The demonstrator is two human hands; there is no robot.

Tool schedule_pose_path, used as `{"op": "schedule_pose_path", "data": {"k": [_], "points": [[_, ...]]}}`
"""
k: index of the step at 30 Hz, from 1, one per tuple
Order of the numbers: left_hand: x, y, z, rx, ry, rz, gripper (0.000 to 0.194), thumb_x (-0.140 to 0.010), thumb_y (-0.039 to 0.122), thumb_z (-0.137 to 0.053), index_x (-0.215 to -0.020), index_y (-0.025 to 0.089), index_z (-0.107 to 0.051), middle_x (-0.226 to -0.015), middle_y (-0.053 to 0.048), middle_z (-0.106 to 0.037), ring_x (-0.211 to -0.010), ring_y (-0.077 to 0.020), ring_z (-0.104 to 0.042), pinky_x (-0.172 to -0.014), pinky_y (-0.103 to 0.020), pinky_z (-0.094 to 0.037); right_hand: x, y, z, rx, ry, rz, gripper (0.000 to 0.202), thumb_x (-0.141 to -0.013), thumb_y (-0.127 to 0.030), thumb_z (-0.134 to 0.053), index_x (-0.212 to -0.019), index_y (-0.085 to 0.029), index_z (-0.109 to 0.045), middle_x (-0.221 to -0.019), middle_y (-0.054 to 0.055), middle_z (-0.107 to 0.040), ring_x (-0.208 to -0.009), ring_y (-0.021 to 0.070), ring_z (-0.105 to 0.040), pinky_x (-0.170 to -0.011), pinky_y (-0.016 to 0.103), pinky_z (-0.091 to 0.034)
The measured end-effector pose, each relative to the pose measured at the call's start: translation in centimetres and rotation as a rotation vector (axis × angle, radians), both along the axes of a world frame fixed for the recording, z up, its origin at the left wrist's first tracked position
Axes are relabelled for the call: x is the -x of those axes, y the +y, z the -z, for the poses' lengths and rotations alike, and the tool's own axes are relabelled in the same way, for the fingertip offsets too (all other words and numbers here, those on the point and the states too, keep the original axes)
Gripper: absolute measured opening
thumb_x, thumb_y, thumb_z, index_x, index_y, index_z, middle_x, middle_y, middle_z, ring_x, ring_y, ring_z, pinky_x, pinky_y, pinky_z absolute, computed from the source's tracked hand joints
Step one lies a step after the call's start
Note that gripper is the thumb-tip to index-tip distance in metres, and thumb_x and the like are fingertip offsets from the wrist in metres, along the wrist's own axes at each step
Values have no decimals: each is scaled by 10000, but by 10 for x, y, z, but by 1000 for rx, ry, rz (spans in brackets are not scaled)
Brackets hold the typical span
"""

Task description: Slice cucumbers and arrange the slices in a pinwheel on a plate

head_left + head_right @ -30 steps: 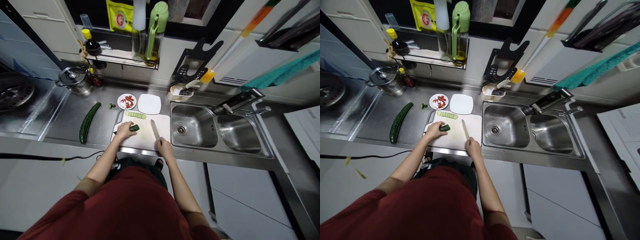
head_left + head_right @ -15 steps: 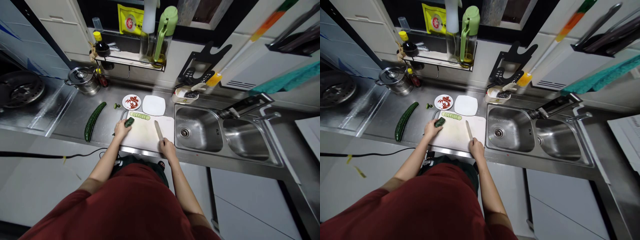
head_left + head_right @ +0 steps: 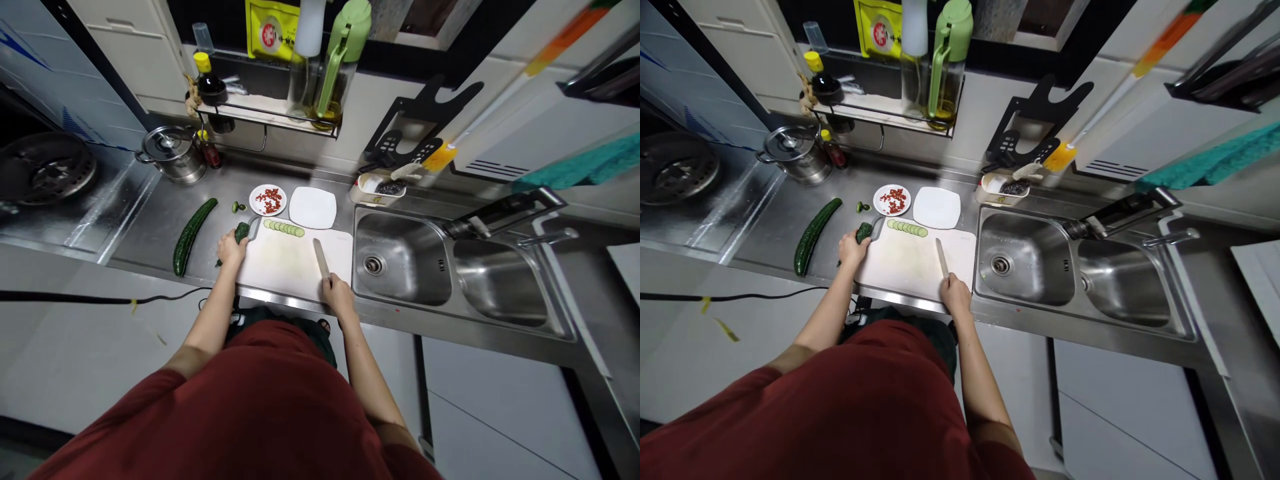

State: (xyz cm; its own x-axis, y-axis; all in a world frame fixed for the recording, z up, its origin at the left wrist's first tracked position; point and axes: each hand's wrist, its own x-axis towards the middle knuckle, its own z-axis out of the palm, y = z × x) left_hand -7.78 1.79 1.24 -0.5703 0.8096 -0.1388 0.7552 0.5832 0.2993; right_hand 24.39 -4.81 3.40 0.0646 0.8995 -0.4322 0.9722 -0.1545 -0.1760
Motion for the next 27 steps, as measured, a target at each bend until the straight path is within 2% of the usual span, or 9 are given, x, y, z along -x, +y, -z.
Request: {"op": "schedule_pose_path", "data": {"k": [6, 13, 16, 19, 22, 24, 27], "points": [[8, -1, 1, 25, 28, -58, 557, -835, 486, -528, -1334, 241, -496, -1243, -160, -550, -1142, -336, -506, -920, -454, -433, -1, 0, 1, -7, 7, -15, 376, -976, -353, -297, -1128, -181, -595, -981, 112, -678, -900, 208, -621, -727, 271, -379], [4, -1, 2, 20, 9, -86, 562, -837, 473, -523, -1350, 247, -471, -1276, -176, -516, -1193, -360, -458, -937, -513, -408, -1, 2, 3, 11, 6, -35, 365, -975, -340, -291, -1132, -180, -579, -995, 119, -674, -924, 215, -620, -743, 283, -392], [0, -4, -1, 15, 0, -103, 580, -843, 461, -510, -1379, 254, -433, -1298, -170, -504, -1205, -360, -447, -960, -529, -380, 0, 3, 4, 17, 6, -35, 358, -972, -328, -289, -1132, -178, -572, -984, 118, -675, -916, 216, -624, -742, 287, -397], [-11, -9, -10, -37, 22, -101, 628, -855, 441, -494, -1432, 239, -354, -1334, -174, -471, -1238, -359, -413, -1021, -565, -297, 0, 3, 6, 17, 14, -39, 365, -974, -327, -278, -1136, -172, -565, -984, 121, -674, -913, 218, -627, -740, 289, -401], [-29, -15, -19, -159, 113, -15, 614, -871, 419, -476, -1443, 244, -339, -1387, -145, -426, -1308, -337, -327, -1086, -559, -199, 0, 3, 8, 13, 20, -48, 361, -975, -321, -271, -1130, -169, -559, -985, 123, -674, -914, 222, -628, -744, 293, -405], [-45, -15, -21, -211, 117, 105, 548, -889, 405, -452, -1414, 260, -391, -1377, -120, -445, -1299, -313, -338, -1093, -519, -210, -1, 3, 8, 14, 25, -55, 352, -973, -315, -273, -1126, -170, -555, -986, 123, -674, -914, 225, -629, -748, 298, -408], [-72, -10, -16, -259, 31, 318, 461, -903, 394, -439, -1334, 240, -495, -1276, -111, -533, -1200, -283, -433, -1044, -436, -293, 0, 4, 8, 22, 35, -68, 345, -968, -306, -272, -1123, -171, -549, -981, 125, -674, -915, 233, -631, -750, 306, -414]]}}
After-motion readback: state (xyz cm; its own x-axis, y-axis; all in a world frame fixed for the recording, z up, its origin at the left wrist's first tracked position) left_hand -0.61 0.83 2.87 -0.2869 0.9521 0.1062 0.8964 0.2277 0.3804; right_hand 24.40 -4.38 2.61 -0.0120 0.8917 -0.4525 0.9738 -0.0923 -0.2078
